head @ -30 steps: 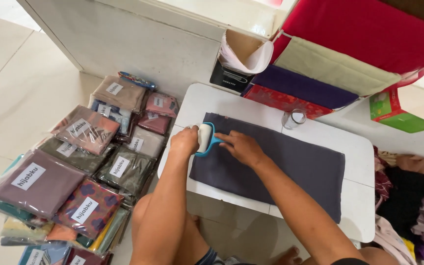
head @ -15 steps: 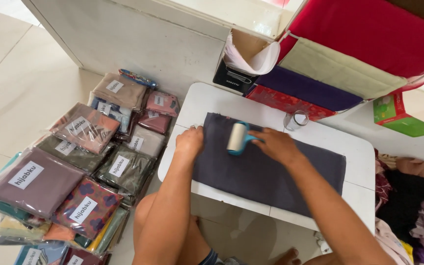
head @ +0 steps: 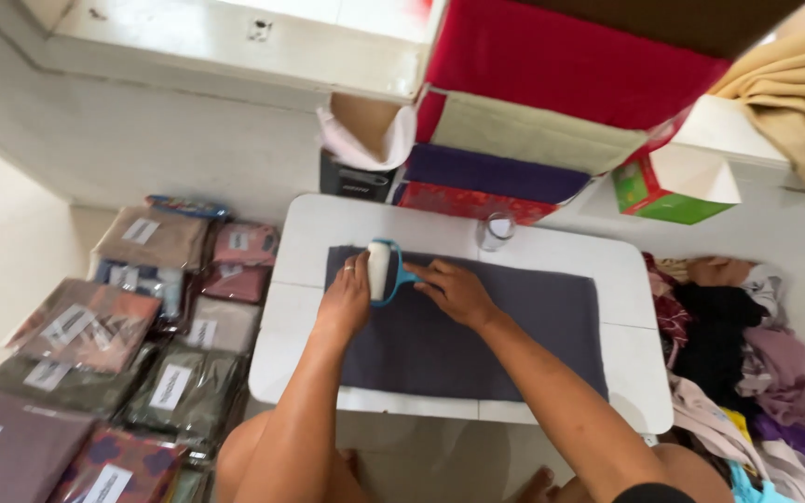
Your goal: Folding a grey fabric item and cleaning it with a lint roller on a small table.
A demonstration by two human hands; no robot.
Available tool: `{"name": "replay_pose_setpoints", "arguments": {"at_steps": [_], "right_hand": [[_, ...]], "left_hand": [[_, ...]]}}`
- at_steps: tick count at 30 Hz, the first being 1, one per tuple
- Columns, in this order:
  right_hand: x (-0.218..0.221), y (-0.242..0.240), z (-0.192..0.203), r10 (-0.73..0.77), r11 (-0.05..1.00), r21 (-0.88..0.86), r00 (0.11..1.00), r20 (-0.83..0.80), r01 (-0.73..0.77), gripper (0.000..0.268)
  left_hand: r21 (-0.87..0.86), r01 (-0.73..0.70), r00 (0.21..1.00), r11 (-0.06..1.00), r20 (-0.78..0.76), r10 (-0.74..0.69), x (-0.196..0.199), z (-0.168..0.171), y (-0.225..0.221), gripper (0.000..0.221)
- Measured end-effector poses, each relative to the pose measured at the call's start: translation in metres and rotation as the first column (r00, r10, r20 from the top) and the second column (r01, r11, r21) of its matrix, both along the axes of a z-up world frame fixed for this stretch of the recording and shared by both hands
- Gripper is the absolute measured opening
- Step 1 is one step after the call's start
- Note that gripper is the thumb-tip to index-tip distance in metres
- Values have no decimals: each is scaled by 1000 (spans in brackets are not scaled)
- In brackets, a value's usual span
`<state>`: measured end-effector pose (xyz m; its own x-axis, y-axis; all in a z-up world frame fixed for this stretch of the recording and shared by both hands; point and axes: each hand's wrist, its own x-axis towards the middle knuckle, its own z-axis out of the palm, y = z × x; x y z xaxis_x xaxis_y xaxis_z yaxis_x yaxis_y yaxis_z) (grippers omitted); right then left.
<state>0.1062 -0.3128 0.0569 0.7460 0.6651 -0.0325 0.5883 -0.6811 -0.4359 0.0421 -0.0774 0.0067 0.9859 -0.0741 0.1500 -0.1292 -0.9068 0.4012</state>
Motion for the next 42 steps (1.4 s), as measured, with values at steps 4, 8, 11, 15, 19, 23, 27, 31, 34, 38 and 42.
{"name": "replay_pose_setpoints", "arguments": {"at_steps": [4,8,11,15,19,23,27,31,34,38,42], "right_hand": [[-1,-28,2,11,1000,12,1000,-20,-11,40],[11,-67,20,9,997,-71,995,-96,-15,39],[26,-119,31,-22,983,-182,999,-50,12,39],[41,-215,37,-63,901,-423,994,89,95,33],[28,-300,63,-185,731,-613,951,246,300,32],[16,-361,37,-214,625,-665,909,358,409,37],[-24,-347,30,-486,618,-582,839,245,528,46],[-86,-294,26,-620,599,-626,784,32,500,56],[-92,-301,-24,-642,580,-645,766,13,497,56],[-48,-300,-37,-666,569,-606,744,57,556,53],[-21,-268,-9,-699,596,-457,707,110,660,48]], "left_hand": [[64,57,989,996,-143,-48,8,-56,-3,44],[152,72,960,986,-279,-27,9,-48,-7,47],[175,58,925,983,-379,13,18,-54,-6,71],[167,31,903,985,-428,44,16,-38,-9,73],[183,3,901,983,-427,77,16,-38,-11,74],[185,19,908,982,-415,60,16,-40,-13,73],[231,15,884,973,-458,95,18,-28,-19,73],[263,20,896,965,-433,100,24,-8,-24,69],[238,3,893,971,-437,104,24,-10,-26,59],[228,-16,843,974,-520,136,26,-26,-27,62],[226,-1,833,974,-538,126,30,-32,-25,64]]}}
